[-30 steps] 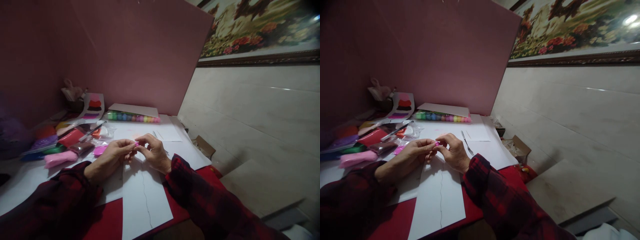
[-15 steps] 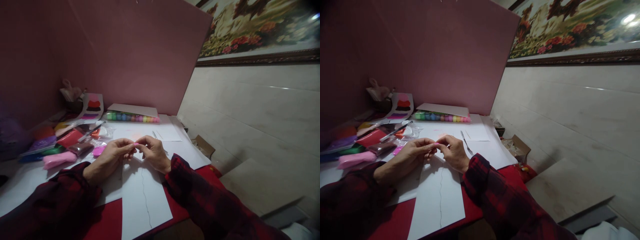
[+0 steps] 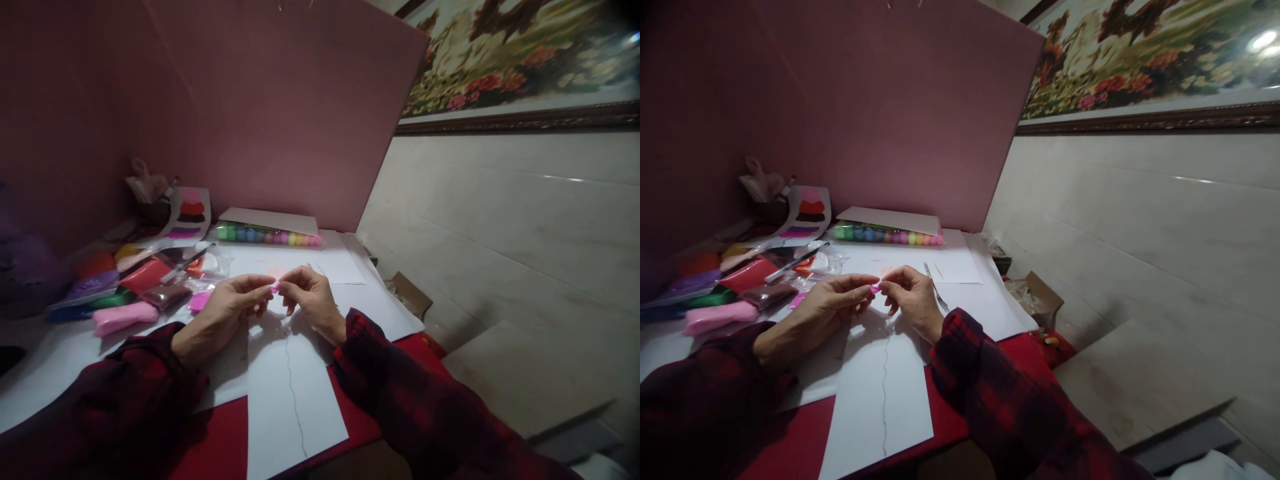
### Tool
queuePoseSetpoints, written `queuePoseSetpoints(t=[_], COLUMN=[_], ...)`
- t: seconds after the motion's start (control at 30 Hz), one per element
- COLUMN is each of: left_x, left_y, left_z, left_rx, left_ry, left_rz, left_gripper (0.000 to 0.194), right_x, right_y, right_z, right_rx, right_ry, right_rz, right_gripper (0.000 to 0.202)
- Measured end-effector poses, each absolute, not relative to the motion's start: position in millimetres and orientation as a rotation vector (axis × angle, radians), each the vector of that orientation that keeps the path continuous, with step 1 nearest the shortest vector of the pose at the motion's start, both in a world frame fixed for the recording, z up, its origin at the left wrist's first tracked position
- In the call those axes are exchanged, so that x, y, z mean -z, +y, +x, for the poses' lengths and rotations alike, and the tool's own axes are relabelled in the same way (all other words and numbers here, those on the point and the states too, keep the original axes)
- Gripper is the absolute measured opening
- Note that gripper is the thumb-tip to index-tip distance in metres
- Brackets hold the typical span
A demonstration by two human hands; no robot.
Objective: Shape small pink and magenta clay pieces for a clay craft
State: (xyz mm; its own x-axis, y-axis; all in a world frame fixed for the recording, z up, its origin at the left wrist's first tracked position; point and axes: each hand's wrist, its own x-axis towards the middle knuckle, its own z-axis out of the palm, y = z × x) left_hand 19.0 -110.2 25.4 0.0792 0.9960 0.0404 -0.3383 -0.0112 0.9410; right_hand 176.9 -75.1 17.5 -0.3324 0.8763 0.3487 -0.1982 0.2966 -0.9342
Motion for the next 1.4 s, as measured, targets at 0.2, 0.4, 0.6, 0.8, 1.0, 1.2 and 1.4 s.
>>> queuePoseSetpoints(t=[0.2,0.4,0.6,0.8,1.0,1.2,1.4], left_x=[-20.0,-21.2,-22.7,-21.5,-22.9,-22.9,-22.8], left_y=[-109.4,-111.0,-111.3,-110.7,-110.7,-110.6,-108.1], left_z=[15.4,18.7,20.1,17.6,19.7,19.2,17.4], left_rx=[-1.226,-1.231,-1.202,-1.197,-1.207,-1.293,-1.408], left_ry=[0.890,0.896,0.917,0.878,0.897,0.964,0.984], left_rz=[1.132,1.122,1.069,1.045,1.024,1.082,0.999], left_gripper=[0.019,0.025,0.030,0.022,0.025,0.024,0.028], right_x=[-16.0,-15.8,-12.9,-12.9,-15.9,-15.9,-14.0], right_y=[-79.1,-81.4,-78.4,-77.9,-81.6,-77.0,-71.8], right_z=[177.3,178.7,179.5,180.7,180.5,177.6,177.9], right_rx=[-1.184,-0.989,-0.830,-0.747,-0.823,-1.054,-1.082], right_ry=[-1.633,-1.784,-1.844,-1.871,-1.825,-1.610,-1.503], right_rz=[-0.618,-0.674,-0.631,-0.652,-0.651,-0.675,-0.766], right_gripper=[0.017,0.013,0.002,0.001,0.006,0.012,0.011])
